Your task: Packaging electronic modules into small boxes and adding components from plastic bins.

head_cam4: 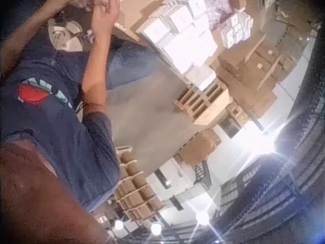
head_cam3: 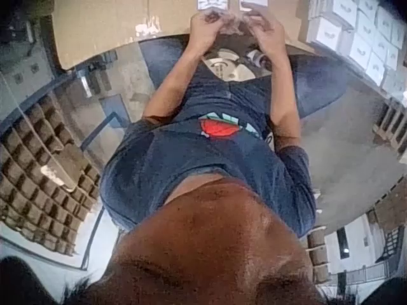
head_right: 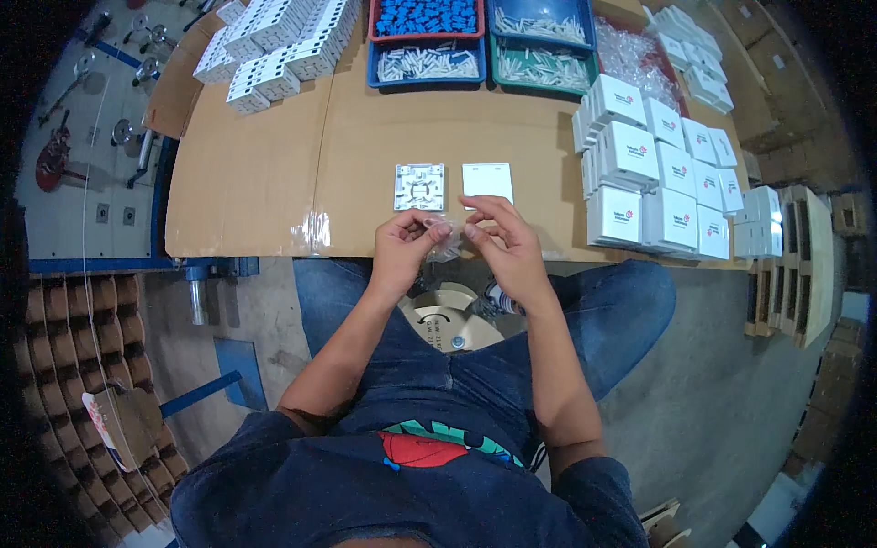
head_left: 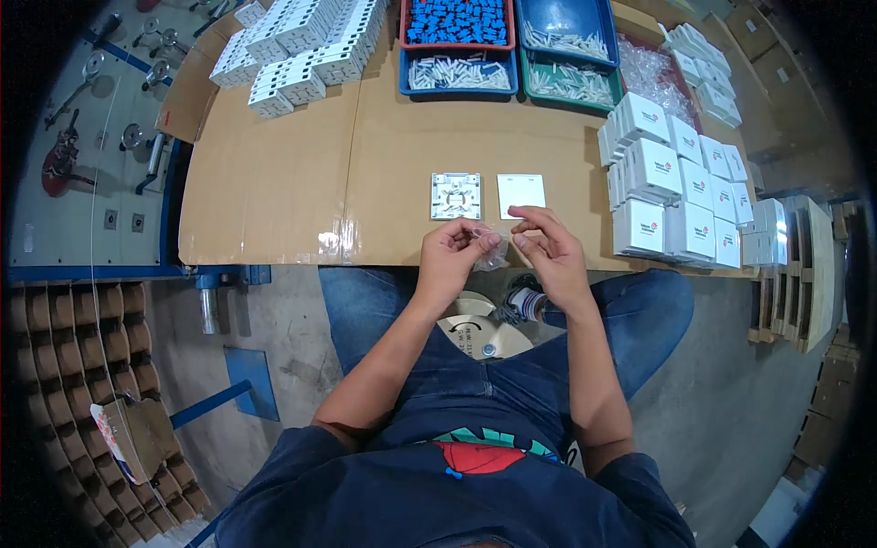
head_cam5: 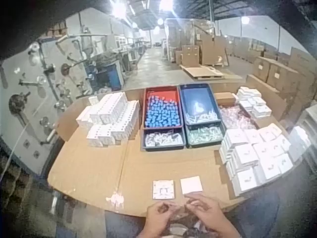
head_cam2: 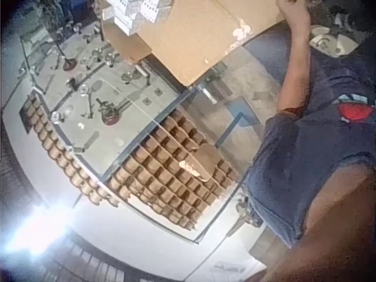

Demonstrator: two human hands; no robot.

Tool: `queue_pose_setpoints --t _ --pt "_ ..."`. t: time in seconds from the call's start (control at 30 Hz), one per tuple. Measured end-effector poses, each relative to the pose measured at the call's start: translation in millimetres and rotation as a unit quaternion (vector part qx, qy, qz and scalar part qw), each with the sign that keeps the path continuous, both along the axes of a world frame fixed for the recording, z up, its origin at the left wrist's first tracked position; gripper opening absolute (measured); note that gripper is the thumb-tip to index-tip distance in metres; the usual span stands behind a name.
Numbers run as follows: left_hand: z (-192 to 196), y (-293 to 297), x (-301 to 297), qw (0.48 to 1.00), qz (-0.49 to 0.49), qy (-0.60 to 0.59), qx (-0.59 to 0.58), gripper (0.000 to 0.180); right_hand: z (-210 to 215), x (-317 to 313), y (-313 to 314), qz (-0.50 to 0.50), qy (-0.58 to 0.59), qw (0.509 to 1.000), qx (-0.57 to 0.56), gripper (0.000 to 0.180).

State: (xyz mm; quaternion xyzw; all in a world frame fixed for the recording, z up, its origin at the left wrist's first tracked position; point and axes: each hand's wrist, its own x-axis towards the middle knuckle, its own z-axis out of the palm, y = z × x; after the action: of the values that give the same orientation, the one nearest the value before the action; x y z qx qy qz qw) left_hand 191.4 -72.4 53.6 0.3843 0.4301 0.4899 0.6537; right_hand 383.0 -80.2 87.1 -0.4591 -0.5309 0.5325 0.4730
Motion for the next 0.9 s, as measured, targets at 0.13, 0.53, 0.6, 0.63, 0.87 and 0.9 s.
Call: queue_pose_setpoints --t 0.13,0.53,0.6,0.63,0.87,0.9 --pt "9 3 -4 0.996 -0.067 0.058 0.002 0.017 17 9 -1 0.054 -0.096 0.991 0.082 0.028" --pt "-5 8 -14 0.972 -0.219 0.07 -0.053 0.021 19 23 -1 0.168 -0.088 0.982 0.007 0.014" --pt "-7 9 -16 0.973 -0.216 0.064 -0.052 0.022 15 22 -5 0.159 -0.072 0.983 -0.058 0.013" --pt "-6 10 -16 0.974 -0.212 0.059 -0.05 0.023 14 21 -6 0.15 -0.054 0.98 -0.122 0.011" --pt "11 7 -19 0.976 -0.209 0.058 -0.021 0.025 14 25 -2 0.119 -0.029 0.978 -0.171 0.014" --pt "12 7 -20 0.975 -0.21 0.07 -0.022 0.025 13 26 -2 0.123 -0.041 0.975 -0.178 0.015"
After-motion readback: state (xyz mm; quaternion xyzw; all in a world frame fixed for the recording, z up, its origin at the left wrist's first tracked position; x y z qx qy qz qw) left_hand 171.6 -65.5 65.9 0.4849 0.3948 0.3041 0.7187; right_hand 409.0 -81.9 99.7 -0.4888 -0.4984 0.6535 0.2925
